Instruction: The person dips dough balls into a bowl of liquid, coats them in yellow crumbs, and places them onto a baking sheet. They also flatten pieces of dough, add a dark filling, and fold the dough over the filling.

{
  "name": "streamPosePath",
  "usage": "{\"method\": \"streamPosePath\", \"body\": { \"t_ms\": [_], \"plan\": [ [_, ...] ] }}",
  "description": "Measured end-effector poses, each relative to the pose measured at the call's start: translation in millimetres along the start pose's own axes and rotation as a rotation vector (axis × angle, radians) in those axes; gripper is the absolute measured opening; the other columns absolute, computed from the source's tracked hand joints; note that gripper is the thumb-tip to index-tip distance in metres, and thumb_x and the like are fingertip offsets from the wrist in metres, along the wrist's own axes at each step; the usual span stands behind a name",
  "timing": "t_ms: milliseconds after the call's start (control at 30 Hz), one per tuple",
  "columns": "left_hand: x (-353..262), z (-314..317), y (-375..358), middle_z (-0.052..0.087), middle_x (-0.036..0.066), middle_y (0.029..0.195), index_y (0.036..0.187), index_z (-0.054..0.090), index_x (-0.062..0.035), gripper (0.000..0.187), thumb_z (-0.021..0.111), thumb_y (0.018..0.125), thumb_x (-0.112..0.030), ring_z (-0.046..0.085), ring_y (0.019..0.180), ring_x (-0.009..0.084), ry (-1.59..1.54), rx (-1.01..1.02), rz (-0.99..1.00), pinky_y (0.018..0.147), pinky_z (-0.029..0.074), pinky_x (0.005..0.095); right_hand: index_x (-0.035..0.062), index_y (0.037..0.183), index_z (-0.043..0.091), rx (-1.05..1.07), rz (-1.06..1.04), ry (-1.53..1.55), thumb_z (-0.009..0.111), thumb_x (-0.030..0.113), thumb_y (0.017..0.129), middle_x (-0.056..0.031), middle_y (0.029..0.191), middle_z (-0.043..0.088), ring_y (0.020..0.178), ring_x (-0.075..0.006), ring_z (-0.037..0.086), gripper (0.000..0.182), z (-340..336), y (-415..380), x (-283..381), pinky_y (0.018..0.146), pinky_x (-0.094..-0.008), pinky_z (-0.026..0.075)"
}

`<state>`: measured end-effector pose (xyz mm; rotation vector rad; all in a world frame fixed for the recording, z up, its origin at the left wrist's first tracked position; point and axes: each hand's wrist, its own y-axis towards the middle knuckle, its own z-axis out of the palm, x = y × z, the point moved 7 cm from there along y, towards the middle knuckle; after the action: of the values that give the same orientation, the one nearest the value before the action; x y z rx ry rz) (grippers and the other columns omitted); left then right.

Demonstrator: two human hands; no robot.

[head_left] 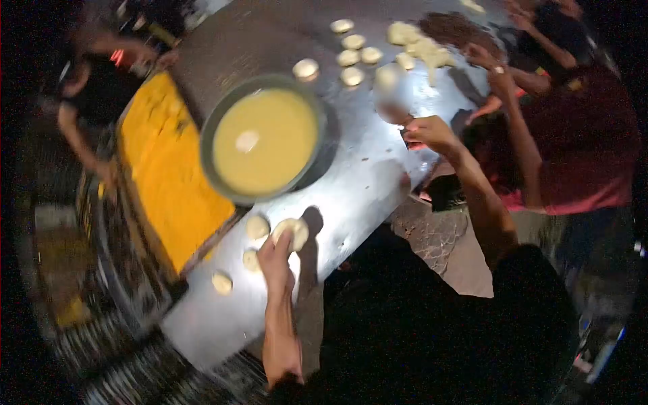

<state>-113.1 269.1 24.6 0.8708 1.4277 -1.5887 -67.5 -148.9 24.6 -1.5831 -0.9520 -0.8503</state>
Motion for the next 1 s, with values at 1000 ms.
{"method": "streamPosePath", "body": {
  "t_ms": [1000],
  "plan": [
    [-71,-64,-100,0.052,0.017,0.125,0.137,0.036,0.0029,0.043,0.042,0.096,-0.009,0.05,0.115,0.0212,0.104,-0.11,0.546,0.09,0.046,0.0324,0.0064,0.1,0.061,0.194,-1.171,-0.563,0.06,0.003,0.077,-0.0118,0.088,0.056,0.076,-0.0297,0.059,0.023,333,-175,162,0.069,-0.0364,0.05]
  ]
}}
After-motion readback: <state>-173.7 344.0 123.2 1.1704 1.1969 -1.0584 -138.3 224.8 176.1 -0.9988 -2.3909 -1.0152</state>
